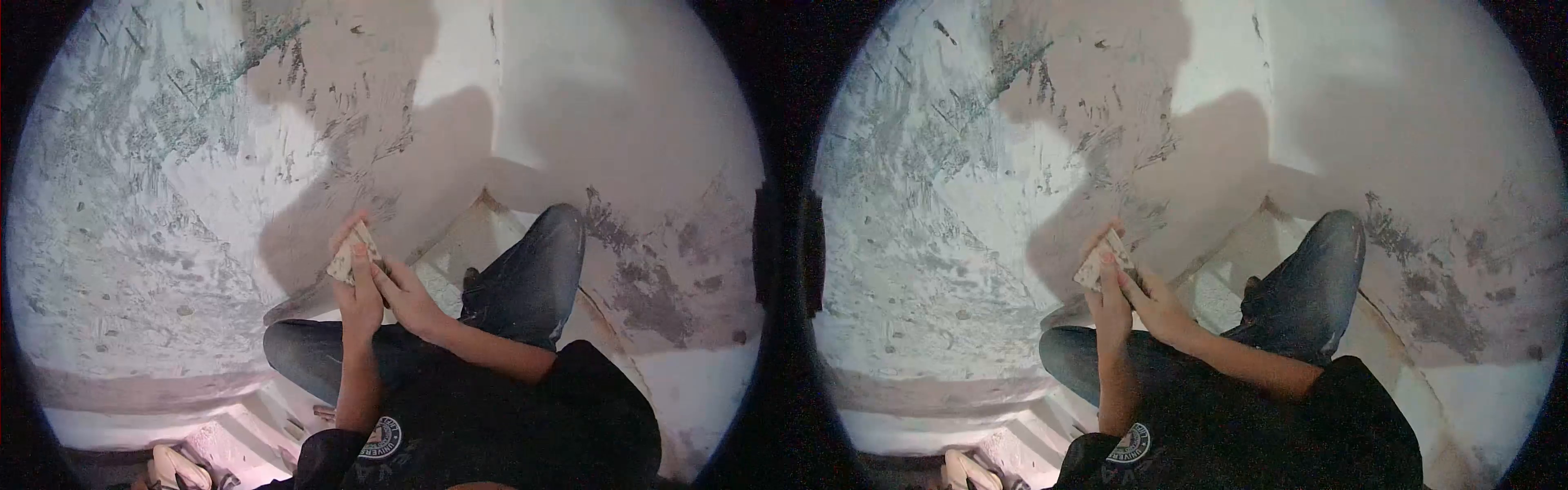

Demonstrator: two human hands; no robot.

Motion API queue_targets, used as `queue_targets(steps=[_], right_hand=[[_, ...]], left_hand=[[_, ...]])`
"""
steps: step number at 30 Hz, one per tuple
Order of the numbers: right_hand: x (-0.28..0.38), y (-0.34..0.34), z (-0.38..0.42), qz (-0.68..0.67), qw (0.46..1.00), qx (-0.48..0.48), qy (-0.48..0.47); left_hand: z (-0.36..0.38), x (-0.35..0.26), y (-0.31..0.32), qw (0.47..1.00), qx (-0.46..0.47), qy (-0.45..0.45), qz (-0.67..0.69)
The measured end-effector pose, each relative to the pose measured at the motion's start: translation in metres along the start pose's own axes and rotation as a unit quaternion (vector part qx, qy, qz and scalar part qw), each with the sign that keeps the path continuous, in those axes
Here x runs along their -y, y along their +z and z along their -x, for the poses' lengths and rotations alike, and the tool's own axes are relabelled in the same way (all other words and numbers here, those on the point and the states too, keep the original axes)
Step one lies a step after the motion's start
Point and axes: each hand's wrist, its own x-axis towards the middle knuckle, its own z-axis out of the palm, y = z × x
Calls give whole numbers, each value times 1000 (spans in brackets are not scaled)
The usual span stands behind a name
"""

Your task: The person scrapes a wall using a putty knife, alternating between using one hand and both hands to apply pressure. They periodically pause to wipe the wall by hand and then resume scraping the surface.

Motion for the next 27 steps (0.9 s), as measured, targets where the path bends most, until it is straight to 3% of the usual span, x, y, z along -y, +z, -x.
queue_targets(steps=[2, 3, 4, 5, 6, 7, 8, 9, 10, 12, 13, 15, 20, 22, 25, 27], right_hand=[[13, -3, -6, -28, 999, -28, -7], [24, -9, -11, -75, 996, -25, 37], [29, -16, -20, -77, 996, -31, 34], [34, -26, -31, -59, 996, -58, 29], [38, -36, -43, -42, 995, -84, 25], [36, -48, -60, -44, 995, -89, 21], [29, -63, -79, -39, 993, -109, -9], [26, -72, -90, -34, 990, -128, -38], [27, -70, -96, -40, 989, -134, -40], [29, -60, -110, -103, 967, -183, -146], [28, -59, -115, -110, 965, -188, -149], [25, -59, -125, -143, 974, -157, -80], [21, -58, -143, -203, 958, -197, -51], [14, -60, -145, -234, 945, -223, -44], [20, -69, -139, -226, 955, -183, -55], [39, -71, -127, -251, 961, -118, 8]], left_hand=[[-17, -9, 4, 994, 11, -101, -40], [-23, -10, 16, 999, -23, -48, -9], [-33, -7, 21, 999, -16, -49, -7], [-45, -2, 27, 976, -67, 113, -175], [-53, 3, 32, 896, -117, 271, -331], [-60, 7, 30, 847, -94, 347, -391], [-69, 2, 31, 848, -87, 349, -388], [-78, -8, 33, 801, 89, 368, -464], [-87, -12, 35, 720, 263, 374, -522], [-102, 9, 39, 701, 302, 343, -547], [-111, 14, 41, 681, 332, 309, -574], [-128, 20, 39, 669, 352, 318, -572], [-150, 17, 51, 643, 399, 302, -580], [-145, 15, 55, 608, 382, 283, -636], [-142, 16, 57, 651, 369, 288, -598], [-148, 7, 68, 645, 377, 280, -603]])
